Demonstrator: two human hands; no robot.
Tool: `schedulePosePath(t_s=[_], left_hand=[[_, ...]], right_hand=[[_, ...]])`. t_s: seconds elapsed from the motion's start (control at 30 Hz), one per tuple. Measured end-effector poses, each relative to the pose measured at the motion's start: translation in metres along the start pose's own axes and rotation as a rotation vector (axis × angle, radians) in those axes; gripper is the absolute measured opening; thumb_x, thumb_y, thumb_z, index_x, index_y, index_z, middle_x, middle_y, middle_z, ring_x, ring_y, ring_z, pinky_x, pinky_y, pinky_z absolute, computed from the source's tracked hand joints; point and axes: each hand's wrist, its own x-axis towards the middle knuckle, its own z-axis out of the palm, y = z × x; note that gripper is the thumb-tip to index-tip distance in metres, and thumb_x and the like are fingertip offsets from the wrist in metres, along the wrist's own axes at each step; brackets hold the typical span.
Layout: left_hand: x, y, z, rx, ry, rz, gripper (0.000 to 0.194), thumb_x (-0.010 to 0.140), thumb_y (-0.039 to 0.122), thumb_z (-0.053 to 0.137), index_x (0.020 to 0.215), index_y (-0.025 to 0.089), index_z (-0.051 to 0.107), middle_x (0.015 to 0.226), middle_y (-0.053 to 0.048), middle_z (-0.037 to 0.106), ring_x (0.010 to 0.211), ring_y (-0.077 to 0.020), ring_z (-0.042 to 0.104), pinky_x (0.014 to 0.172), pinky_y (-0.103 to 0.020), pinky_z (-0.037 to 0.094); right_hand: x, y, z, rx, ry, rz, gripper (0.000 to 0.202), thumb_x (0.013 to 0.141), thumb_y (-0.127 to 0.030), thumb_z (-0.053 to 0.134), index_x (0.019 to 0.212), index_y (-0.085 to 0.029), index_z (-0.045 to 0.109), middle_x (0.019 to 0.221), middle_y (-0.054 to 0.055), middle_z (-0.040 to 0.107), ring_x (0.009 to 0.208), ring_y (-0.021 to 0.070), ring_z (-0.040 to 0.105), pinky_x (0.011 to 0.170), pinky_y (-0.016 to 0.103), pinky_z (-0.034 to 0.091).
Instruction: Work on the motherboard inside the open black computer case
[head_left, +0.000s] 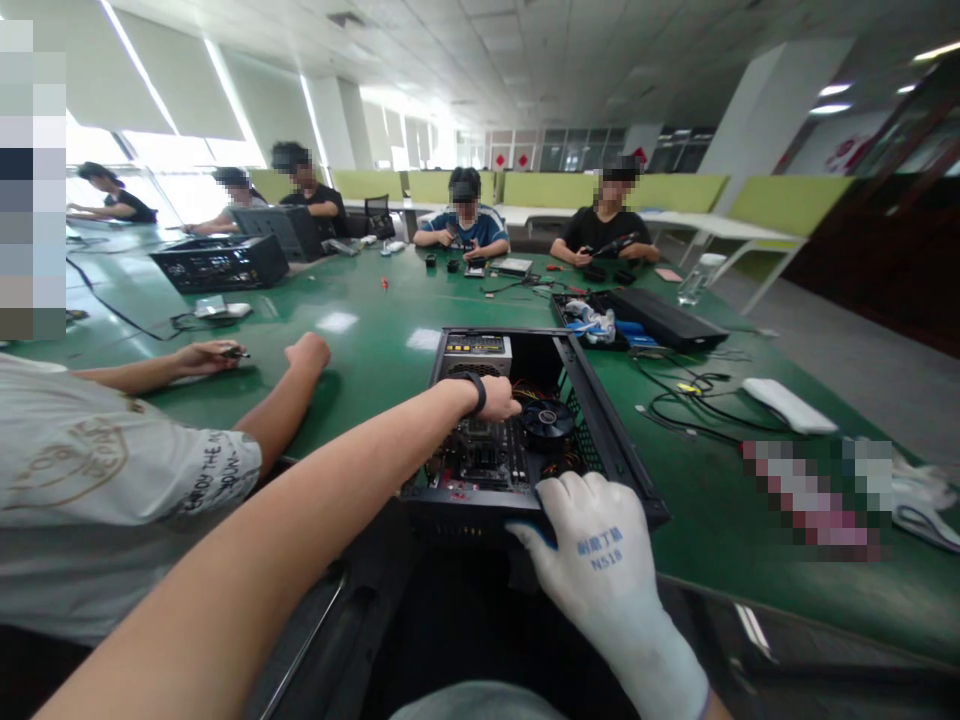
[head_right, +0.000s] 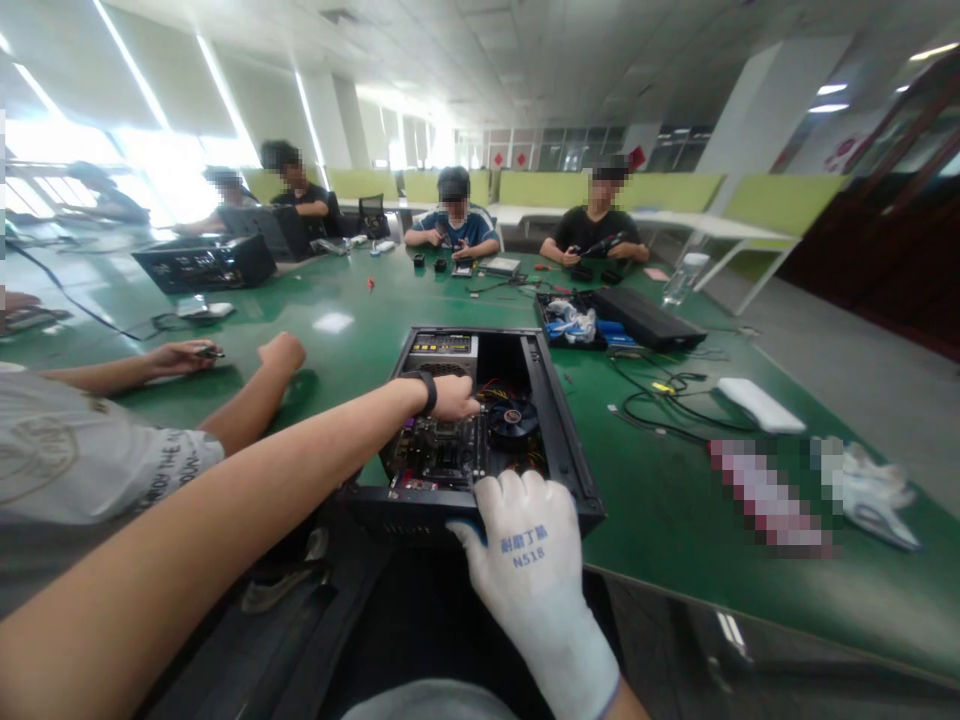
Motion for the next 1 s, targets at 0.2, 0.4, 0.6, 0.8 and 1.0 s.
schedulePosePath(t_s=[0.2,0.4,0.6,0.8,1.0], left_hand=[[-0.018,-0.015,-0.038,-0.194,0.229,0.005,0.046,0.097,0.039,0.031,0.114,0.008,0.061,0.119,-0.017,0.069,0.102,-0.0228,0.066,0.081,-0.027,0.049],[-0.043,-0.041,-0.058,-0.369,0.508,-0.005,0.044,0.101,0.043,0.024,0.102,0.016,0.058,0.103,-0.010,0.070,0.089,-0.0202,0.062,0.076,-0.029,0.046],[-0.055,-0.062,-0.044,-0.615,0.656,0.003,0.032,0.098,0.043,0.033,0.087,0.020,0.052,0.086,-0.005,0.065,0.079,-0.0192,0.056,0.070,-0.030,0.041],[-0.063,-0.082,-0.020,-0.686,0.594,-0.007,0.029,0.097,0.041,0.033,0.082,0.021,0.049,0.078,-0.001,0.059,0.074,-0.0174,0.051,0.068,-0.030,0.038],[-0.060,-0.101,0.004,-0.757,0.542,-0.022,0.032,0.098,0.039,0.030,0.083,0.021,0.052,0.071,0.002,0.054,0.068,-0.0159,0.048,0.066,-0.030,0.037]], right_hand=[[0.045,0.021,0.014,-0.087,0.008,-0.040,0.033,0.088,-0.053,0.061,0.089,-0.021,0.057,0.087,0.006,0.061,0.085,0.0231,0.050,0.073,0.036,0.023],[0.130,0.053,0.045,-0.151,-0.005,-0.038,0.042,0.092,-0.058,0.050,0.099,-0.018,0.060,0.096,0.010,0.066,0.092,0.0231,0.055,0.074,0.035,0.027],[0.237,0.079,0.086,-0.184,-0.057,0.044,0.049,0.090,-0.060,0.052,0.109,-0.015,0.062,0.109,0.012,0.065,0.102,0.0239,0.058,0.087,0.039,0.042],[0.319,0.103,0.119,-0.209,-0.109,0.094,0.042,0.093,-0.045,0.058,0.124,-0.018,0.058,0.125,0.009,0.060,0.108,0.0210,0.060,0.092,0.045,0.051],[0.366,0.116,0.140,-0.211,-0.150,0.121,0.042,0.093,-0.044,0.059,0.126,-0.018,0.058,0.126,0.009,0.060,0.108,0.0210,0.060,0.092,0.044,0.052]])
